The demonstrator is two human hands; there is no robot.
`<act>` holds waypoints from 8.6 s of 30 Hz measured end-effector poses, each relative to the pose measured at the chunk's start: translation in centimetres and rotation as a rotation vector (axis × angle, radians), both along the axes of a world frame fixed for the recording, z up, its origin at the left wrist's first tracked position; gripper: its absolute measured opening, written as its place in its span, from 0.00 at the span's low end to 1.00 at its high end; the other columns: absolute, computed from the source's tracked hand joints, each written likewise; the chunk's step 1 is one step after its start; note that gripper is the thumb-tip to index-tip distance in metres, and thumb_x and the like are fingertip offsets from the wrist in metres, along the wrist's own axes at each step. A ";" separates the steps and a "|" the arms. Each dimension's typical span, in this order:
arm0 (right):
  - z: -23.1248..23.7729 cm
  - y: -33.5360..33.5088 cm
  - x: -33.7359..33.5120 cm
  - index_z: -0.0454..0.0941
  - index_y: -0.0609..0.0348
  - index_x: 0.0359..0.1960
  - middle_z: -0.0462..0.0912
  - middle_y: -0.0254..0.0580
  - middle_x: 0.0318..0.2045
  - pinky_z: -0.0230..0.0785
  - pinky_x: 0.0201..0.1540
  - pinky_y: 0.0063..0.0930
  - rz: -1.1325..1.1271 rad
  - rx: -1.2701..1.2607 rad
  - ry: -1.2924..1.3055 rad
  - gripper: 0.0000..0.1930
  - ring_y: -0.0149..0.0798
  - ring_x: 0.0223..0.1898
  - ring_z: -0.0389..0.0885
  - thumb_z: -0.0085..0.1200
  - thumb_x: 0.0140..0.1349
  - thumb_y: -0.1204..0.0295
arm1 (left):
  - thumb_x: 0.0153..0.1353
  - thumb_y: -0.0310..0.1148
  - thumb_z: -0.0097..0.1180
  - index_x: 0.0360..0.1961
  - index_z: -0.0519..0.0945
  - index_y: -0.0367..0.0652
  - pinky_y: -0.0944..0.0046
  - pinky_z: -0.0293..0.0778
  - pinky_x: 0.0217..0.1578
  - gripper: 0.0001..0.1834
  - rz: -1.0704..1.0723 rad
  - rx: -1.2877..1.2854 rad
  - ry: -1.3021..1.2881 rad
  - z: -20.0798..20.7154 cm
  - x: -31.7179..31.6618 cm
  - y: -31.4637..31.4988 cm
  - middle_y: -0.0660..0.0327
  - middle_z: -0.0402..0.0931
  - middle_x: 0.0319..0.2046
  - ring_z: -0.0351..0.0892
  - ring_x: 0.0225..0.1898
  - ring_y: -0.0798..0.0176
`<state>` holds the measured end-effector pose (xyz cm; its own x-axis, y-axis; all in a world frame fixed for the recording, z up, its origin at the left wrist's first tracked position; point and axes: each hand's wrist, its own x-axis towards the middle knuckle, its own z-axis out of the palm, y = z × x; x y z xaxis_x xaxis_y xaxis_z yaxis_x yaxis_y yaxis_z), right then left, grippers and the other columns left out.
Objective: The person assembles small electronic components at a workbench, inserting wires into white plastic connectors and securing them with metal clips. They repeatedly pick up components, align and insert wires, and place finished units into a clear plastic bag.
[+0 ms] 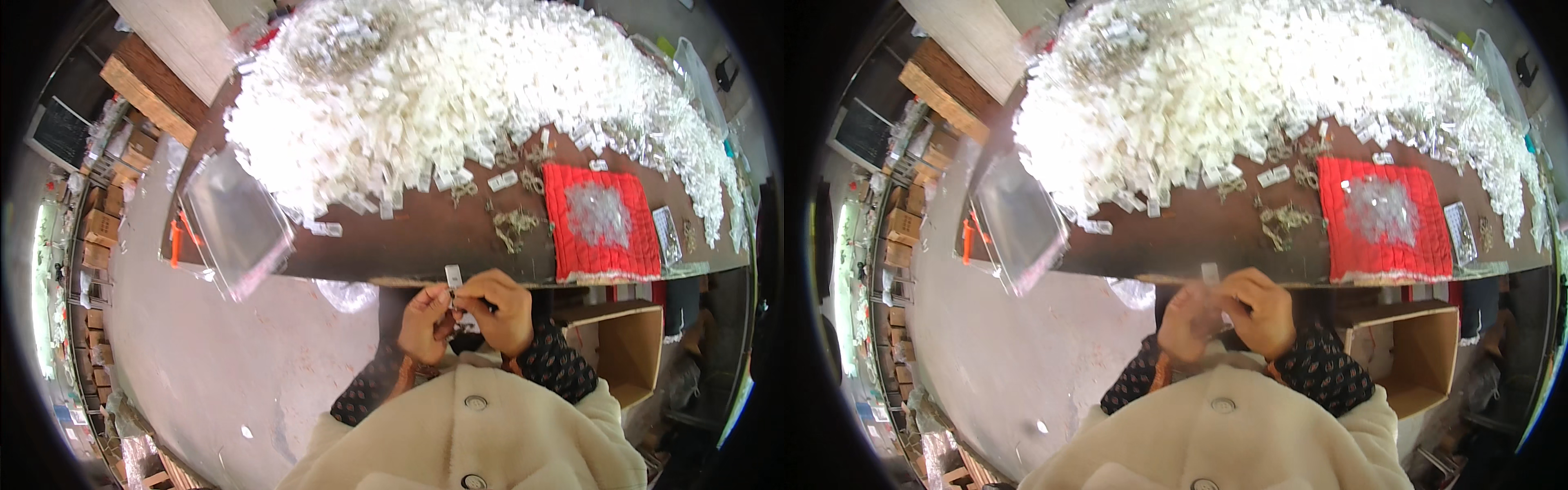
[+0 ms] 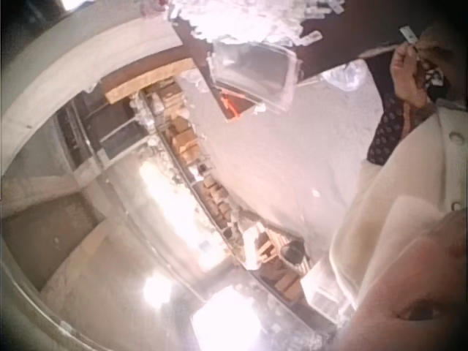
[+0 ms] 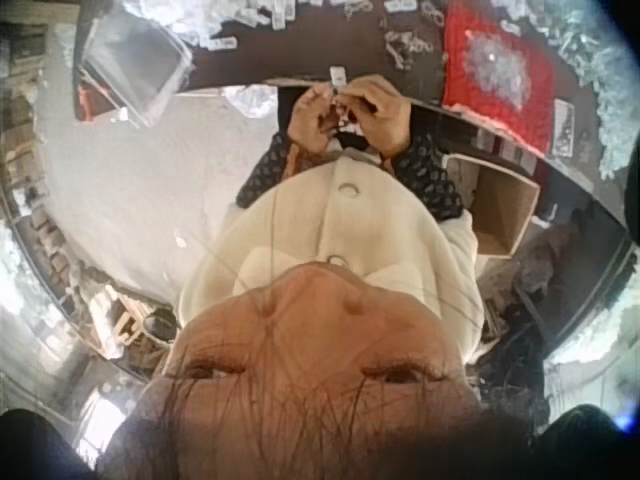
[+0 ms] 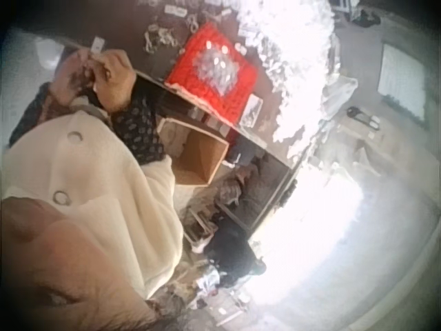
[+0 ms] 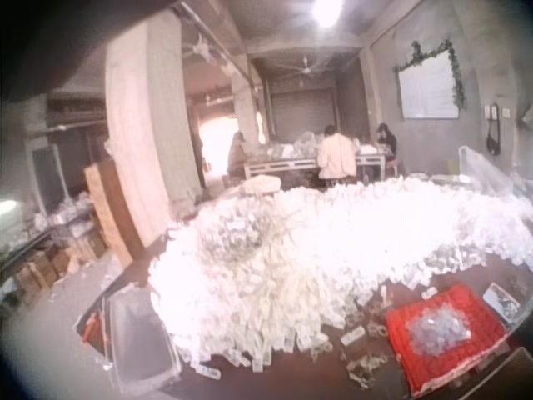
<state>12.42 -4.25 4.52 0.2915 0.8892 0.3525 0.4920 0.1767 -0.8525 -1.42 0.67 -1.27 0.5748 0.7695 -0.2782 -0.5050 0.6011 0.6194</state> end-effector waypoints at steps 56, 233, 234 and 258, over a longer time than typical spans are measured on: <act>-2.3 -2.6 1.8 0.80 0.66 0.42 0.79 0.55 0.47 0.73 0.50 0.29 0.171 0.322 0.367 0.12 0.41 0.48 0.81 0.51 0.58 0.88 | 0.70 0.53 0.49 0.42 0.74 0.51 0.78 0.53 0.15 0.16 -0.131 -0.126 -0.006 2.8 2.7 -2.9 0.71 0.72 0.29 0.58 0.15 0.78; 3.2 4.8 5.5 0.82 0.66 0.41 0.84 0.45 0.40 0.80 0.45 0.36 0.225 0.610 -0.403 0.17 0.49 0.44 0.84 0.60 0.45 0.82 | 0.64 0.29 0.61 0.43 0.77 0.36 0.75 0.55 0.13 0.10 -0.200 0.107 -0.002 7.1 2.1 7.3 0.56 0.83 0.32 0.69 0.14 0.74; 3.1 4.8 5.5 0.81 0.67 0.41 0.83 0.46 0.40 0.80 0.45 0.36 0.228 0.624 -0.431 0.18 0.49 0.44 0.84 0.60 0.45 0.81 | 0.65 0.29 0.61 0.43 0.77 0.35 0.75 0.55 0.13 0.10 -0.201 0.100 -0.020 7.1 2.0 7.2 0.56 0.82 0.32 0.68 0.14 0.74; 2.0 3.9 4.4 0.80 0.66 0.43 0.83 0.46 0.41 0.81 0.48 0.40 0.145 0.675 -0.367 0.17 0.51 0.44 0.84 0.61 0.49 0.85 | 0.66 0.31 0.60 0.42 0.76 0.39 0.75 0.54 0.14 0.09 -0.190 0.058 -0.157 6.2 2.2 5.8 0.53 0.83 0.32 0.64 0.14 0.75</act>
<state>16.81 -0.33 6.52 -0.0508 0.4686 0.8820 0.6541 0.6830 -0.3252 0.81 6.49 4.98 0.7436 0.6554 -0.1326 -0.4789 0.6604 0.5784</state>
